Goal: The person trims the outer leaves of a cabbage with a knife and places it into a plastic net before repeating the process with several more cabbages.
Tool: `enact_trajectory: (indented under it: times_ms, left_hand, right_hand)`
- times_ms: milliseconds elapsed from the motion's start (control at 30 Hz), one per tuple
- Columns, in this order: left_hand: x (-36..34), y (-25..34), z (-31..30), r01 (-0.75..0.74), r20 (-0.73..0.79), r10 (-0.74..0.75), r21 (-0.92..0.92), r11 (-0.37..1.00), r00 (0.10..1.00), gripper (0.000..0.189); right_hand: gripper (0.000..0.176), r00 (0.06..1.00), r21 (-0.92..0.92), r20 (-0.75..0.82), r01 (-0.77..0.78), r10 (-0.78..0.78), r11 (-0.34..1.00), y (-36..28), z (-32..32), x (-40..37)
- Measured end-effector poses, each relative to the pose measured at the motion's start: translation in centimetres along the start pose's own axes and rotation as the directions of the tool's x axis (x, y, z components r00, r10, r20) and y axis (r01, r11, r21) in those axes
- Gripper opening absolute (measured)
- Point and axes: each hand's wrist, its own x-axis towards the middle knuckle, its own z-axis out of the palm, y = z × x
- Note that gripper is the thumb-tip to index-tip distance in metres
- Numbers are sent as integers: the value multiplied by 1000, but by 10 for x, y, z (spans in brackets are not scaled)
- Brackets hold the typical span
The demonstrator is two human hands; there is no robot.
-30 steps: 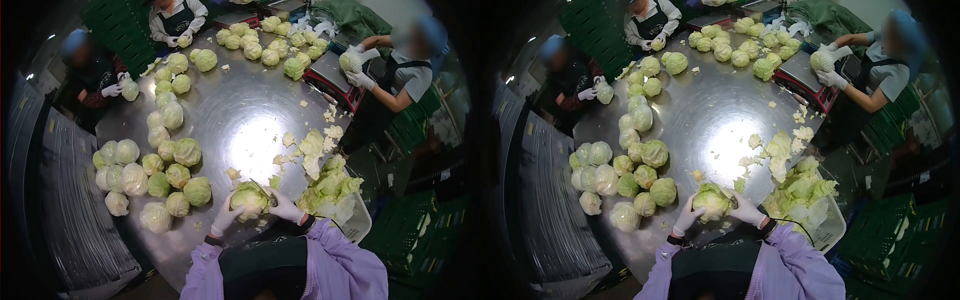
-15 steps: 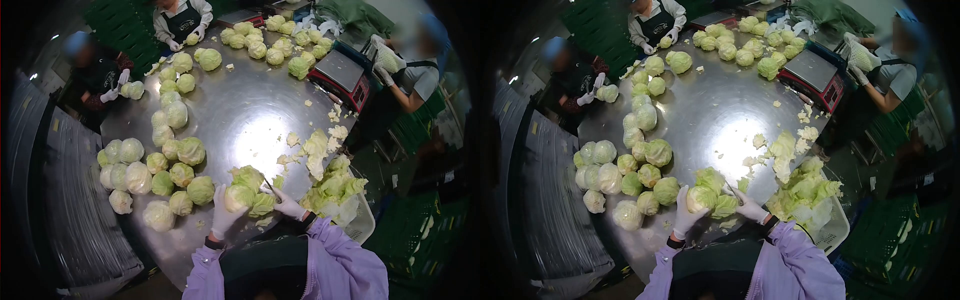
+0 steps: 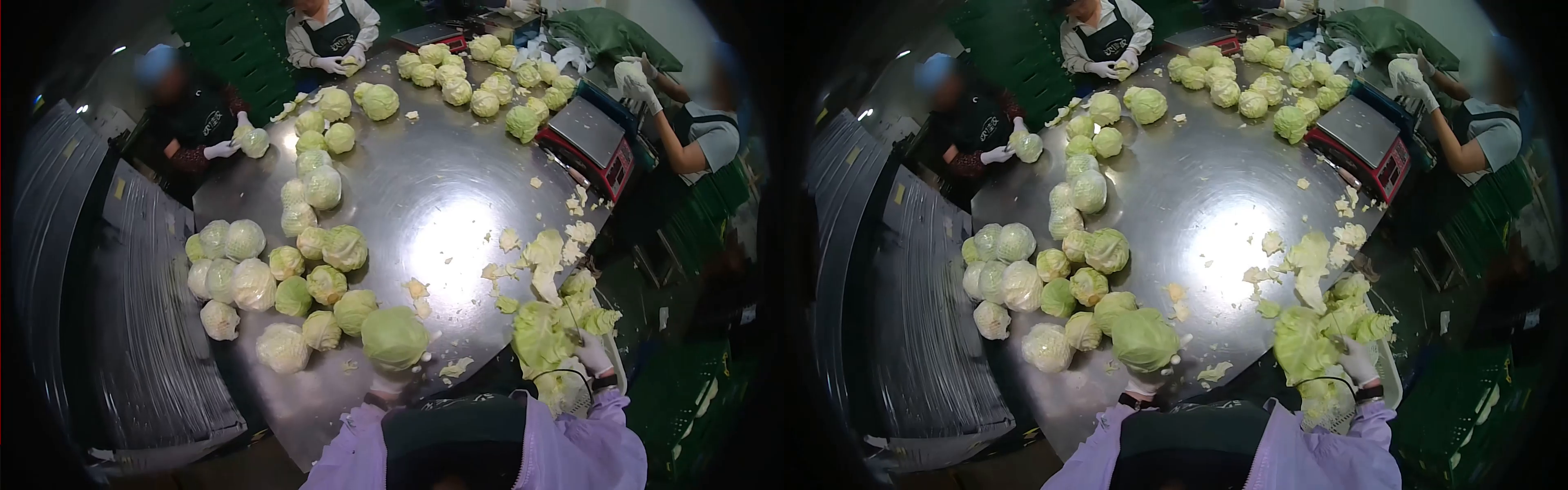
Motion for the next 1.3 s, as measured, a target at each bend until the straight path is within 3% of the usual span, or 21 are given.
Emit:
enact_trajectory:
  times_ms: [67, 133, 167, 200, 233, 300, 333, 400, 467, 500, 567, 767, 833, 867, 900, 933, 967, 1000, 1100, 1200, 1300]
  left_hand:
    - [11, -2, 5, 30, 49, -27, -67, 997, 998, 67]
    - [33, -11, 38, 44, 65, -43, -2, 999, 997, 69]
    - [44, -20, 65, -21, -50, 95, 779, 626, 994, 68]
    - [50, -26, 80, 83, -22, 279, 974, -212, 960, 67]
    - [55, -29, 82, 82, -18, 286, 973, -214, 958, 67]
    - [68, -35, 83, 145, -353, 243, 785, 603, 903, 64]
    - [70, -34, 82, 135, -343, 248, 789, 600, 906, 64]
    - [67, -36, 71, 256, -453, 207, 763, 593, 867, 61]
    - [56, -15, 71, 333, -499, 224, 790, 515, 837, 60]
    - [50, -11, 93, 329, -484, 209, 797, 507, 850, 58]
    - [38, 6, 108, 332, -474, 280, 839, 432, 835, 50]
    - [17, 83, 117, 162, -180, 824, 981, 109, 537, 41]
    - [14, 88, 113, 131, -200, 830, 979, 154, 521, 38]
    - [15, 90, 110, 107, -223, 823, 975, 196, 523, 36]
    - [20, 80, 111, 139, -253, 810, 967, 212, 529, 36]
    - [22, 75, 102, 168, -264, 782, 964, 204, 565, 36]
    - [26, 69, 91, 168, -298, 749, 954, 246, 591, 35]
    - [31, 62, 82, 169, -330, 719, 942, 289, 612, 34]
    - [47, 41, 71, 259, -499, 611, 859, 442, 615, 32]
    - [56, 33, 53, 252, -388, 545, 917, 309, 743, 36]
    - [58, 31, 56, 282, -422, 514, 901, 330, 747, 37]
  right_hand:
    - [47, 981, -679, -172, -49, -94, 732, 10, -17, -20]
    - [49, 916, -695, -310, -37, -253, 718, -11, -17, -34]
    - [43, 816, -669, -352, 123, -458, 733, -5, -10, -27]
    - [41, 881, -315, -378, 166, -284, 935, -20, 7, -17]
    - [39, 940, 94, -324, 148, -111, 984, -46, 33, -10]
    - [44, 994, 597, 54, 46, -97, 801, -115, 80, -11]
    - [50, 906, 587, 407, -164, -114, 793, -113, 90, 7]
    - [42, 903, 864, 375, -259, -209, 431, -121, 141, 25]
    - [43, 883, 875, 457, -424, -107, 235, -96, 178, 65]
    - [43, 877, 868, 467, -430, -114, 249, -105, 180, 73]
    - [53, 864, 881, 470, -472, -180, 36, -134, 175, 92]
    - [60, 990, 967, 138, -131, -14, 216, -189, 138, 216]
    - [64, 997, 975, 17, 0, -77, 220, -207, 135, 246]
    - [66, 997, 964, 37, -55, 74, 261, -277, 137, 193]
    - [69, 985, 925, 165, -173, 52, 339, -258, 150, 219]
    - [71, 971, 837, 20, 114, -238, 535, -262, 171, 221]
    - [69, 961, 788, 240, -111, -136, 606, -281, 185, 214]
    - [69, 913, 755, 333, -109, -234, 647, -271, 211, 231]
    - [87, 871, 435, 371, 145, -323, 889, -313, 268, 230]
    - [96, 862, 215, 303, 354, -407, 910, -339, 321, 241]
    - [101, 860, 59, 300, 416, -414, 907, -352, 344, 252]
